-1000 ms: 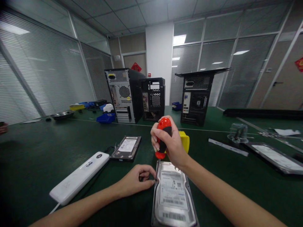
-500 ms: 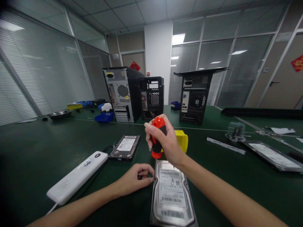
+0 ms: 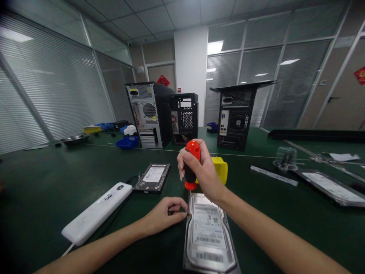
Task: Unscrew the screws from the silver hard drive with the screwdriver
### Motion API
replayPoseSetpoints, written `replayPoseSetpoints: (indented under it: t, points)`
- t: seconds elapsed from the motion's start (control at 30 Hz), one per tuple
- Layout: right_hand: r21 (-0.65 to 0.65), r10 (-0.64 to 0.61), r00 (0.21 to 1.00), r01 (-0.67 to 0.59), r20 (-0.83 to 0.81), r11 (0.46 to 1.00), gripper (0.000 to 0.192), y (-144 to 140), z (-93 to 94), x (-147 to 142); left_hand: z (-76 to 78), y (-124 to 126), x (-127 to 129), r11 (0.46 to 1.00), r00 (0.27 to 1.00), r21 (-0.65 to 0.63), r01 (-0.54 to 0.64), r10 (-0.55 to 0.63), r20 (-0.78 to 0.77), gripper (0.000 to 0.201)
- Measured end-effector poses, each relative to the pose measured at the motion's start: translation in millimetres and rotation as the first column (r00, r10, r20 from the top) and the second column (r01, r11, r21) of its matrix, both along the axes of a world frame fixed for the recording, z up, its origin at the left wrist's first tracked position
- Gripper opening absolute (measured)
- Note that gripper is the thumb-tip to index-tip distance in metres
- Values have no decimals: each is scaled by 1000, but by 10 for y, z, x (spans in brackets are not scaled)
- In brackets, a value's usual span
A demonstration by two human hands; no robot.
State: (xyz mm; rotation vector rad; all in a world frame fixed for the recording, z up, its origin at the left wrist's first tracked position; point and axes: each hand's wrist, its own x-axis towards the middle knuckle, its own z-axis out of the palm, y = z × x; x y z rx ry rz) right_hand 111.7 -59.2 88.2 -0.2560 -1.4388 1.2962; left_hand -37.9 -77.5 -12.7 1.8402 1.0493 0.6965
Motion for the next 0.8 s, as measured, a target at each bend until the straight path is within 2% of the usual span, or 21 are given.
replayPoseSetpoints:
  t: [0.23,0.4,0.5,0.67,0.8]
  points:
    - [-36,11,999,-9,53,999,30,-40,21,7,-3,2,-11,1000,1000,18,0,0,2,16]
    - [-45,68,997,-69,-24,997,37,-48,-10,-15,12,2,-2,1000,1000,11,14,-14,5,16]
    - [-31,45,996,-48,-75,998,30,-42,-23,-27,23,3,0,1000,1000,10,14,-14,-5,16]
    - [-33,-28,999,26,-43,999,27,-42,-2,5,29,-5,2,1000,1000,6,6,-6,-17,16]
    - [-44,9,998,-12,-61,999,29,-18,18,40,31,-14,0,1000,999,6,0,1,-32,17]
